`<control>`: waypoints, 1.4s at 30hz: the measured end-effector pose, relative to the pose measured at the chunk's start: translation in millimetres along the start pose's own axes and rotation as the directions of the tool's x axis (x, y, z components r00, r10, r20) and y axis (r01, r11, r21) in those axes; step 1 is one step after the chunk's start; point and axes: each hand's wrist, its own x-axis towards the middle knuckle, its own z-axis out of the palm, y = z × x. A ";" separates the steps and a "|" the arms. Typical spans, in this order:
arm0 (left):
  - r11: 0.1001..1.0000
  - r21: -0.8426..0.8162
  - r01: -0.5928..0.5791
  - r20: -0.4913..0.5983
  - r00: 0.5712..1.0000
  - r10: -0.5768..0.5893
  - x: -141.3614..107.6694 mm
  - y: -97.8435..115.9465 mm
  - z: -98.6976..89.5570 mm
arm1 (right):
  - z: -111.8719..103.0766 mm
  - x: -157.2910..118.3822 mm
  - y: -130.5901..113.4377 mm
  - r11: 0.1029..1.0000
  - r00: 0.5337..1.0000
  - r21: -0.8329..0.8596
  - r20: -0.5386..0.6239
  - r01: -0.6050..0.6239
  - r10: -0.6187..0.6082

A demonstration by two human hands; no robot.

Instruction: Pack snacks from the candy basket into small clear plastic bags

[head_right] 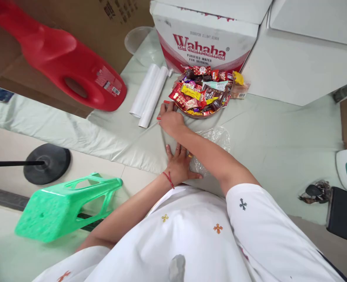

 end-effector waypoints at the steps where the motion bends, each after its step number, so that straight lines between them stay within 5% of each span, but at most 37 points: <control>1: 1.000 0.001 -0.004 -0.004 1.000 0.004 0.0 -0.6 0.7 | -1.6 7.4 -1.0 1.000 1.000 0.006 -0.006 0.002 -0.002; 4: 1.000 -0.001 -0.011 -0.005 1.000 0.011 0.7 -2.2 2.4 | -7.7 1.9 5.8 0.996 0.996 0.008 -0.018 0.088 -0.088; 8: 1.000 -0.018 -0.019 0.004 1.000 0.020 1.8 -4.5 1.0 | -18.8 -48.4 48.2 0.972 0.973 0.061 0.005 0.229 -0.230; 11: 0.999 -0.019 -0.042 0.011 0.999 0.042 1.3 -7.3 -2.5 | -29.9 -95.5 101.2 0.797 0.893 0.417 -0.094 0.437 -0.440; 17: 0.998 0.003 -0.057 -0.011 0.998 0.057 0.4 -10.3 -6.0 | -27.4 -158.5 168.5 0.646 0.883 0.641 -0.111 0.414 -0.456; 23: 1.000 -0.001 -0.031 0.001 1.000 0.031 2.7 -13.6 -6.8 | 11.0 -161.4 195.7 0.673 0.808 0.523 -0.053 0.523 -0.587; 27: 0.999 0.019 -0.028 0.002 1.000 0.028 -2.5 -16.7 -9.3 | -2.5 -177.5 210.3 0.703 0.837 0.519 -0.046 0.486 -0.545; 31: 0.995 0.041 -0.091 -0.111 0.989 0.095 -21.0 -20.0 -5.7 | -7.9 -223.9 204.8 0.725 0.897 0.550 -0.114 0.415 -0.427; 35: 0.894 0.090 -0.439 -0.169 0.878 0.448 -36.4 -30.6 1.8 | 28.6 -271.4 199.2 0.824 0.914 0.402 -0.113 0.401 -0.389; 37: 0.850 0.098 -0.517 -0.156 0.836 0.526 -36.6 -37.6 3.9 | 46.3 -283.2 200.5 0.856 0.924 0.351 -0.193 0.380 -0.331; 42: 0.907 0.095 -0.409 -0.202 0.885 0.420 -27.6 -43.2 0.5 | 44.4 -272.5 203.1 0.801 0.907 0.447 -0.327 0.397 -0.266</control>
